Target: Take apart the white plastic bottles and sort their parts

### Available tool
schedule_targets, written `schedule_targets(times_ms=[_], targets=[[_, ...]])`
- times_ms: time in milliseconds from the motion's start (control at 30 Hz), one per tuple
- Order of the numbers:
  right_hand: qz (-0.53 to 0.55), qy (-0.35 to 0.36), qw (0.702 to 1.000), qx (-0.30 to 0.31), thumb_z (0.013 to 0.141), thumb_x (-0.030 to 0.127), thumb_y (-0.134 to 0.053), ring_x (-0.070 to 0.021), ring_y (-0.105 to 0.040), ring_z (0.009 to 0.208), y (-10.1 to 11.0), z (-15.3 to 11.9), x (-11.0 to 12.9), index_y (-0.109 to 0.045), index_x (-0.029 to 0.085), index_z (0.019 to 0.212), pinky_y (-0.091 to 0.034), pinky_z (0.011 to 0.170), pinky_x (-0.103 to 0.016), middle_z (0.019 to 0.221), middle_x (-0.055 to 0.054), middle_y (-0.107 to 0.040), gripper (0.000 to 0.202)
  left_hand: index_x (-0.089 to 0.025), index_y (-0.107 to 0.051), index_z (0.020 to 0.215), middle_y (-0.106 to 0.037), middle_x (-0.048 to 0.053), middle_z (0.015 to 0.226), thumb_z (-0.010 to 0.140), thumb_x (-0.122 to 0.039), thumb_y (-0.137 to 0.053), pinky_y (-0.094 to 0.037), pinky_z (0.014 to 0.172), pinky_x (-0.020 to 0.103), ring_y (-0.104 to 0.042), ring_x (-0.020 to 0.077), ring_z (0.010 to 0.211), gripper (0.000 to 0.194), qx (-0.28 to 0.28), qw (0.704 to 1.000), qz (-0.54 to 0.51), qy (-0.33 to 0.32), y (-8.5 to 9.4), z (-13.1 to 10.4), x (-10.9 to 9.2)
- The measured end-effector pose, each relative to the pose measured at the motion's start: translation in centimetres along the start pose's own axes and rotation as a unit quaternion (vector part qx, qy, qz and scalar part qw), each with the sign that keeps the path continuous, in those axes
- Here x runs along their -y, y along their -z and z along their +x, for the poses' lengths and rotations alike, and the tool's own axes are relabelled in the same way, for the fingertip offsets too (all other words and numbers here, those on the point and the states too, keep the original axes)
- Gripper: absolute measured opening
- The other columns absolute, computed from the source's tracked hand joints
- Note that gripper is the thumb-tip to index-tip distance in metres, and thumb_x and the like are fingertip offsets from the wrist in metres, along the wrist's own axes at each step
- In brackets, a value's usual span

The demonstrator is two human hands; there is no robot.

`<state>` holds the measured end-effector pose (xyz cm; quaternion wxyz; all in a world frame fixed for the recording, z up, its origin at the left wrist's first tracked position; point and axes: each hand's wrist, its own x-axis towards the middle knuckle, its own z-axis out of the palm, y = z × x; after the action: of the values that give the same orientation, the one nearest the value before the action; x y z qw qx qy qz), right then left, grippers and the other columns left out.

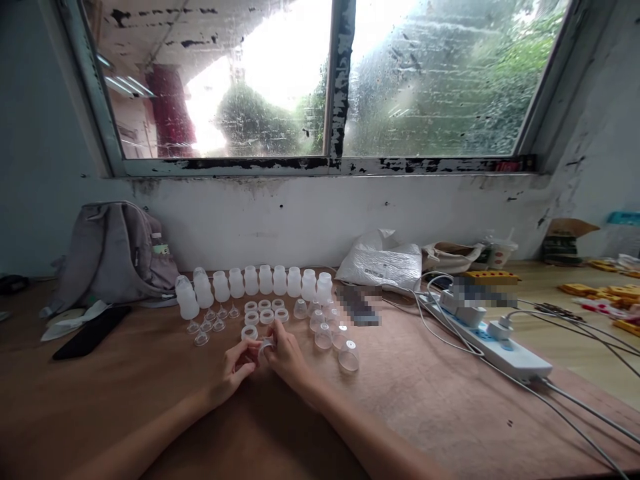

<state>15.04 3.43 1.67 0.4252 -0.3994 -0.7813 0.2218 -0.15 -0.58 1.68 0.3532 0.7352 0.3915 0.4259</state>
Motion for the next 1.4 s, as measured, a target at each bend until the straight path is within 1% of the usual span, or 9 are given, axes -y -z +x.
schedule_targets(times_ms=[300,433,567,700,867,1033,1167,1233,1400], targets=[[-0.01,-0.015,1.0,0.005,0.063,0.008,-0.042,-0.0095,-0.041,0.052,0.1,-0.1,0.0,-0.04,0.02,0.073,-0.032,0.048,-0.02,0.058,0.004,-0.045,0.016,-0.018,-0.051,0.092,-0.057,0.001,0.072,0.076,-0.028,-0.048,-0.043,0.055,0.021,-0.054,0.0114,0.061,0.02,-0.023,0.999,0.013,0.022,-0.6,0.3,0.0],[0.03,0.002,0.999,0.044,0.073,0.018,-0.047,-0.0095,-0.041,0.052,0.4,-0.4,0.7,-0.047,0.019,0.079,-0.032,0.048,-0.02,0.057,0.004,-0.044,0.006,-0.019,-0.047,0.093,-0.057,-0.001,0.069,0.075,-0.026,-0.046,-0.043,0.049,0.02,-0.054,0.0106,0.054,0.02,-0.084,0.995,-0.02,0.058,-0.6,0.9,1.3],[0.06,0.018,0.996,0.063,0.08,0.028,-0.044,-0.0098,-0.043,0.054,0.7,-0.3,0.9,-0.051,0.018,0.094,-0.035,0.05,-0.02,0.06,0.003,-0.046,0.019,-0.019,-0.044,0.094,-0.055,-0.002,0.066,0.075,-0.028,-0.047,-0.041,0.041,0.019,-0.053,0.0104,0.048,0.022,-0.123,0.986,-0.068,0.092,0.0,1.3,3.4],[0.004,0.041,0.999,0.018,0.078,0.025,-0.048,-0.0102,-0.043,0.055,0.8,-0.1,0.1,-0.056,0.016,0.082,-0.035,0.051,-0.021,0.06,0.001,-0.048,0.013,-0.018,-0.043,0.095,-0.055,-0.002,0.065,0.074,-0.03,-0.048,-0.039,0.038,0.017,-0.051,0.0088,0.045,0.025,-0.113,0.984,-0.104,0.089,0.2,1.6,4.2],[0.037,0.051,0.997,0.054,0.079,0.025,-0.047,-0.0111,-0.048,0.06,0.9,-0.1,-0.3,-0.057,0.016,0.081,-0.038,0.053,-0.021,0.069,-0.002,-0.056,0.013,-0.017,-0.045,0.095,-0.056,-0.001,0.067,0.076,-0.031,-0.047,-0.038,0.039,0.017,-0.05,0.008,0.044,0.024,-0.083,0.989,-0.097,0.078,0.1,1.3,3.4],[0.043,0.045,0.997,0.046,0.078,0.025,-0.048,-0.0109,-0.048,0.057,1.0,-0.2,-0.4,-0.057,0.016,0.075,-0.037,0.051,-0.021,0.065,-0.001,-0.056,0.013,-0.019,-0.053,0.097,-0.059,0.001,0.071,0.079,-0.025,-0.041,-0.043,0.052,0.021,-0.054,0.0113,0.055,0.023,-0.085,0.992,0.089,0.018,0.8,0.6,1.9],[0.027,0.035,0.999,0.001,0.077,0.023,-0.048,-0.0104,-0.045,0.055,1.4,0.0,-0.7,-0.054,0.016,0.071,-0.034,0.05,-0.021,0.062,0.0,-0.053,0.011,-0.021,-0.055,0.098,-0.058,0.004,0.097,0.077,-0.017,-0.04,-0.044,0.064,0.024,-0.056,0.014,0.07,0.026,-0.129,0.958,0.255,-0.037,3.0,2.1,1.8],[0.017,0.026,0.999,-0.013,0.077,0.023,-0.047,-0.0101,-0.043,0.053,1.7,0.0,-0.8,-0.052,0.016,0.069,-0.033,0.049,-0.021,0.06,0.001,-0.051,0.012,-0.02,-0.052,0.102,-0.057,0.006,0.097,0.075,-0.015,-0.04,-0.044,0.069,0.026,-0.056,0.0161,0.076,0.029,-0.162,0.933,0.322,-0.021,4.7,3.8,2.2],[0.017,0.025,1.0,-0.008,0.078,0.024,-0.046,-0.0106,-0.044,0.053,1.9,0.1,-1.2,-0.053,0.016,0.071,-0.033,0.048,-0.021,0.061,0.0,-0.053,0.013,-0.016,-0.041,0.116,-0.055,0.011,0.1,0.076,-0.018,-0.041,-0.042,0.069,0.029,-0.056,0.0219,0.084,0.04,-0.222,0.848,0.464,0.125,9.5,8.4,3.3]])
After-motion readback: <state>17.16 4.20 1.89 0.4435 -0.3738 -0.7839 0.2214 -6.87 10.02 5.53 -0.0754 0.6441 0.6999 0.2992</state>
